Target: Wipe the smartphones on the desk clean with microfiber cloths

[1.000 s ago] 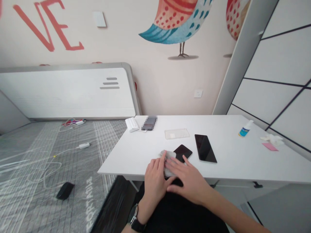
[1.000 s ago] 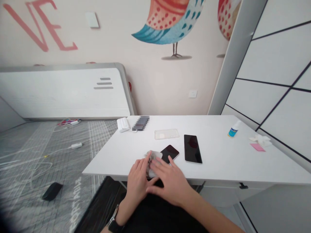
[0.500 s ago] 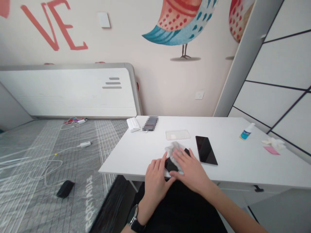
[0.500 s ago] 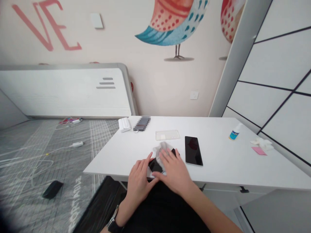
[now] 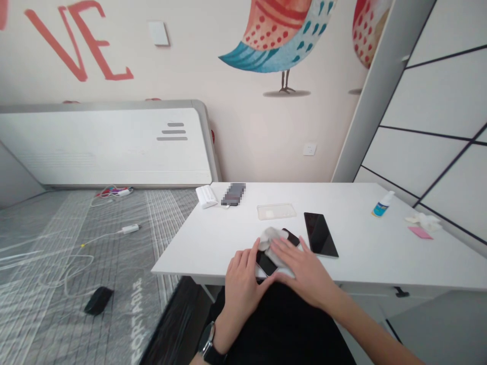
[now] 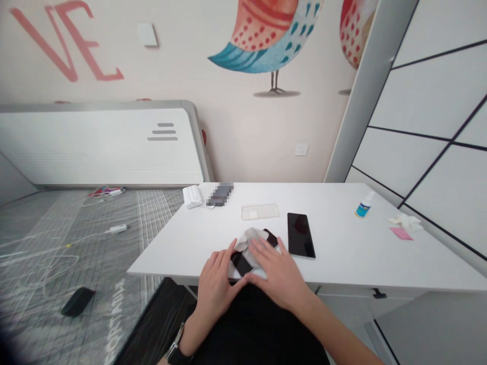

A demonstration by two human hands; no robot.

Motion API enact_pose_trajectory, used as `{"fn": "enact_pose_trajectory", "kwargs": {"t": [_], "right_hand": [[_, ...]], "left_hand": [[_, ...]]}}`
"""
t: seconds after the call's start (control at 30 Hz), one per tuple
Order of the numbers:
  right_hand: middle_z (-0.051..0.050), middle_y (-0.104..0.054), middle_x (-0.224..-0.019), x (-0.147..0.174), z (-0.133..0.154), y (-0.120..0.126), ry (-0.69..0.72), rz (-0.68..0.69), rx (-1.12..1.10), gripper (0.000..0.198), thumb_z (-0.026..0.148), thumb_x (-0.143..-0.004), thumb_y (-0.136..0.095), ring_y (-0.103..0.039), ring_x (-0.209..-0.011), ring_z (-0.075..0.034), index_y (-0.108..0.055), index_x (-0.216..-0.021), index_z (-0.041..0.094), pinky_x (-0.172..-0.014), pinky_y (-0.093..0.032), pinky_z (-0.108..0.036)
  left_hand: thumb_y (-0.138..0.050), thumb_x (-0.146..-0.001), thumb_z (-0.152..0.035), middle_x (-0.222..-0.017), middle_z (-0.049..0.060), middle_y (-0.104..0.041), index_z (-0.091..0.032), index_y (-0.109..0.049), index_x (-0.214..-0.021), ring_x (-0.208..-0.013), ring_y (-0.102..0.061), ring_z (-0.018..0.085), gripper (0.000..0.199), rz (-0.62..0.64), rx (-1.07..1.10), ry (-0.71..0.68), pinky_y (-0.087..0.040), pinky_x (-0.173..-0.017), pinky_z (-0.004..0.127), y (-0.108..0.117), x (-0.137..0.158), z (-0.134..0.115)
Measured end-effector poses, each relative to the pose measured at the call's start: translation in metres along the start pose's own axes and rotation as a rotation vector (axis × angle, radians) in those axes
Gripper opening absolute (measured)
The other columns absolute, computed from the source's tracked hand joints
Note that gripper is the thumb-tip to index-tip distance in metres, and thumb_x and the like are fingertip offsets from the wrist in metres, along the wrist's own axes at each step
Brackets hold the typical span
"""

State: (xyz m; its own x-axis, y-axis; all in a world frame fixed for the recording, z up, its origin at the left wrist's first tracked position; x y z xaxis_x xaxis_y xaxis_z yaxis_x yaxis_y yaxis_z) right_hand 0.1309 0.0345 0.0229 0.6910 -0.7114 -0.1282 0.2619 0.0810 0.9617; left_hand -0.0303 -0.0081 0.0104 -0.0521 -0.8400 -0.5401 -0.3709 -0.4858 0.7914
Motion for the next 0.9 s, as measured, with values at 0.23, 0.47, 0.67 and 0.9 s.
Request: {"fn": "enact_pose_trajectory", "kwargs": {"t": [0.23, 0.47, 0.67, 0.9], "right_hand": [[-0.007, -0.025, -0.168, 0.004, 0.012, -0.008, 0.172, 0.012, -0.062, 0.091, 0.078, -0.094, -0.043, -0.024, -0.157, -0.029, -0.022, -0.164, 0.024, -0.129, -0.012, -0.061], [-0.012, -0.026, -0.168, 0.003, -0.005, -0.005, -0.069, -0.075, 0.043, 0.088, 0.076, -0.096, -0.039, -0.022, -0.157, -0.036, -0.029, -0.162, 0.018, -0.125, -0.016, -0.069], [-0.007, -0.027, -0.168, 0.009, -0.003, -0.005, -0.05, -0.02, 0.01, 0.082, 0.074, -0.099, -0.034, -0.024, -0.157, -0.03, -0.028, -0.162, 0.023, -0.127, -0.014, -0.066], [-0.005, -0.021, -0.17, -0.002, 0.007, -0.007, 0.057, 0.015, -0.015, 0.092, 0.08, -0.092, -0.043, -0.018, -0.159, -0.031, -0.025, -0.163, 0.024, -0.128, -0.018, -0.061]], "left_hand": [[-0.073, -0.088, -0.055, -0.119, 0.01, -0.066, -0.019, -0.031, -0.159, -0.102, -0.059, 0.028, 0.09, 0.01, 0.004, -0.006, -0.05, -0.089, 0.041, -0.001, 0.0, 0.0], [-0.068, -0.088, -0.064, -0.121, 0.01, -0.066, -0.02, -0.031, -0.159, -0.105, -0.06, 0.029, 0.091, 0.009, 0.016, -0.013, -0.049, -0.089, 0.041, -0.002, 0.001, 0.001], [-0.066, -0.088, -0.066, -0.12, 0.011, -0.067, -0.017, -0.034, -0.157, -0.104, -0.06, 0.028, 0.091, -0.014, 0.001, -0.027, -0.049, -0.089, 0.041, -0.001, 0.0, 0.0], [-0.069, -0.09, -0.059, -0.12, 0.011, -0.067, -0.018, -0.036, -0.157, -0.102, -0.06, 0.027, 0.085, -0.029, -0.016, -0.021, -0.05, -0.089, 0.041, -0.002, 0.0, 0.001]]}}
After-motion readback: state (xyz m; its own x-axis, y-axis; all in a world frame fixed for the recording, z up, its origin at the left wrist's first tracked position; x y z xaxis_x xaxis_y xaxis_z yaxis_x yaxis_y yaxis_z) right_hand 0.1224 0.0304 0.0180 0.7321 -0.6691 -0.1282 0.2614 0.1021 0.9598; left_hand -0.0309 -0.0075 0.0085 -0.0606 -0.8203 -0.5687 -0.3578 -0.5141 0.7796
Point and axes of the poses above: each hand's wrist, its own x-axis away from the middle knuckle, its own y-axis out of the back of the hand, z = x × y, the point moved 5 cm from there along -x, towards the middle knuckle
